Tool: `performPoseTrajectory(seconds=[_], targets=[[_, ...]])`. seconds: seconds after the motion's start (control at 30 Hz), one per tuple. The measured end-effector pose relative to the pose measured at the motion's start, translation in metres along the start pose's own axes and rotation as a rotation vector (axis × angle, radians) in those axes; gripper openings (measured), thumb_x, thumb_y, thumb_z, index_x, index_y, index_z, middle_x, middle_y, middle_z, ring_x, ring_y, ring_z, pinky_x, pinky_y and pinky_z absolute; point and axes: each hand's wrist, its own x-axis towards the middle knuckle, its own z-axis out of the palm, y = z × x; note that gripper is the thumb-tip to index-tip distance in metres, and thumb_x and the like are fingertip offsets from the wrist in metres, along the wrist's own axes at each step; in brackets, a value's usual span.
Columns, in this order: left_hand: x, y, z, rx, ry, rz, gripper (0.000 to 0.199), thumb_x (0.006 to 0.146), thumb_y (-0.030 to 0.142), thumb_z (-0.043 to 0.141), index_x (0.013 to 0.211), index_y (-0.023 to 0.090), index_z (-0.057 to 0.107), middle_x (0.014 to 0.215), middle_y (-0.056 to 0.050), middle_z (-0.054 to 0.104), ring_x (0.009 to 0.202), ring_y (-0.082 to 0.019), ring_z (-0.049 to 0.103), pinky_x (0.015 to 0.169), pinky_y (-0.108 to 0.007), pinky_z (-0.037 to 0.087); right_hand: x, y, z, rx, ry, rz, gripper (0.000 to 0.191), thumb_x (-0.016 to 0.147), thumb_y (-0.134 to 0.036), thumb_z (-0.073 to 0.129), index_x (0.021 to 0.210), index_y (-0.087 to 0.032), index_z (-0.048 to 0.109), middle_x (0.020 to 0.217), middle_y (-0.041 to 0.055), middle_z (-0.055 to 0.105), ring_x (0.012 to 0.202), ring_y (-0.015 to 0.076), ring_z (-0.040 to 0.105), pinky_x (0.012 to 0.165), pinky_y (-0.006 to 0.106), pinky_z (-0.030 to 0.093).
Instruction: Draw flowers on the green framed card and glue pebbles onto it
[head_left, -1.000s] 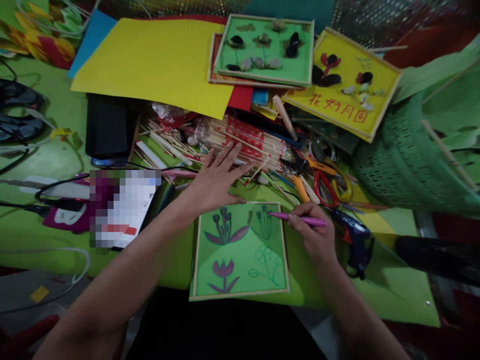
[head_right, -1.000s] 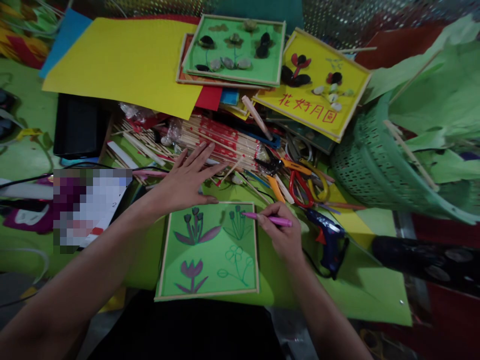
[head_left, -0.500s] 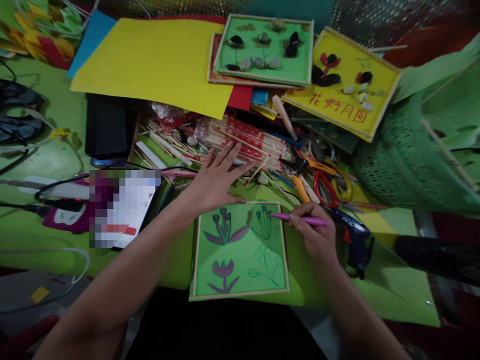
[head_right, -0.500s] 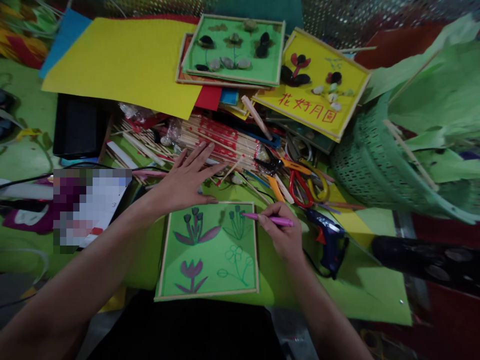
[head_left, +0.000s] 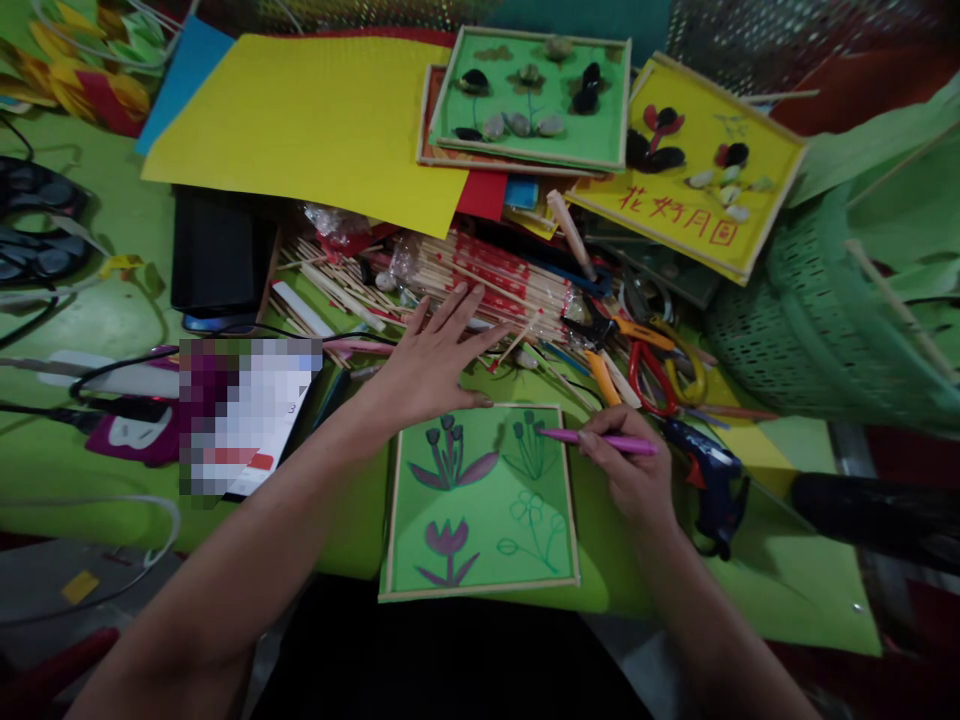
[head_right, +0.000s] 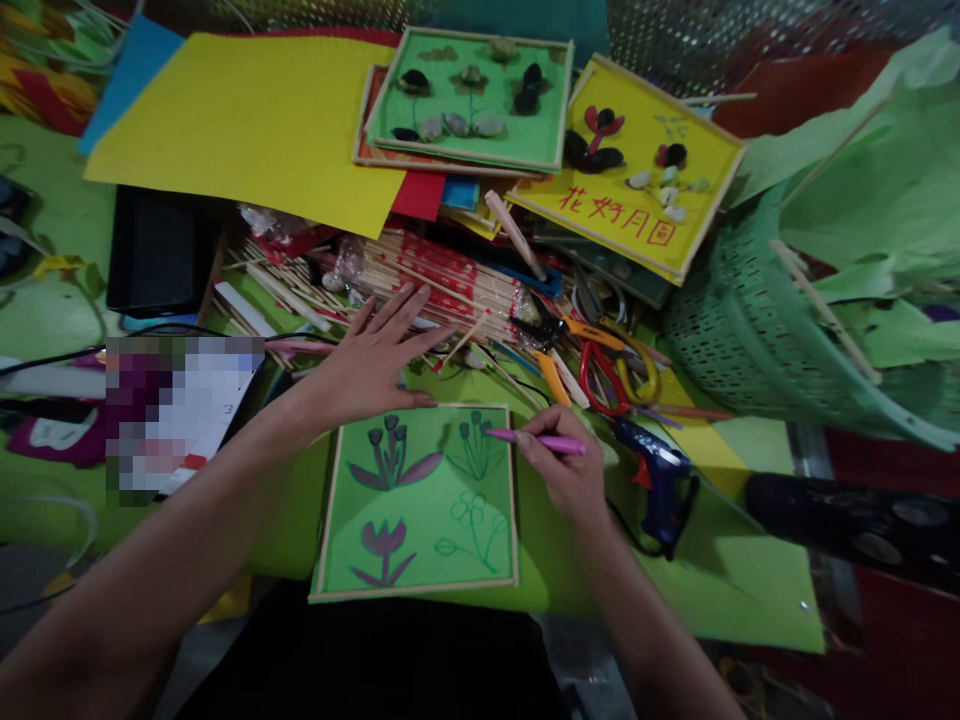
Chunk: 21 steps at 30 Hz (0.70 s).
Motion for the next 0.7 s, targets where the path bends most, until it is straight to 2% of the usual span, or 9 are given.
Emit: performPoseTrajectory(seconds=[0.3, 0.7], targets=[[-0.0002, -0.0001, 0.0014, 0.017, 0.014, 0.005, 0.105, 0.08, 0.057, 0.081, 0.165, 0.036, 0.025, 0.176, -0.01, 0.003, 0.161, -0.039, 0.005, 0.126, -0.063, 0.003, -0.0011, 0.0033, -0.0011, 0.006, -0.009, 0.014, 0.016, 0.084, -0.031, 0.077, 0.079, -0.023, 0.064, 0.069, -0.0026, 0.058, 0.061, 0.0148, 0.05, 0.057, 0.029, 0.039], [-0.0007, 0.0004, -0.0002, 0.017, -0.005, 0.001, 0.103, 0.081, 0.055, 0.081, 0.165, 0.034, 0.026, 0.175, -0.012, 0.003, 0.161, -0.037, 0.004, 0.127, -0.062, 0.003, -0.0018, 0.0062, -0.0023, 0.013, -0.018, 0.01, 0.014, 0.085, -0.03, 0.078, 0.081, -0.023, 0.066, 0.071, -0.0026, 0.061, 0.063, 0.0149, 0.053, 0.059, 0.029, 0.04]])
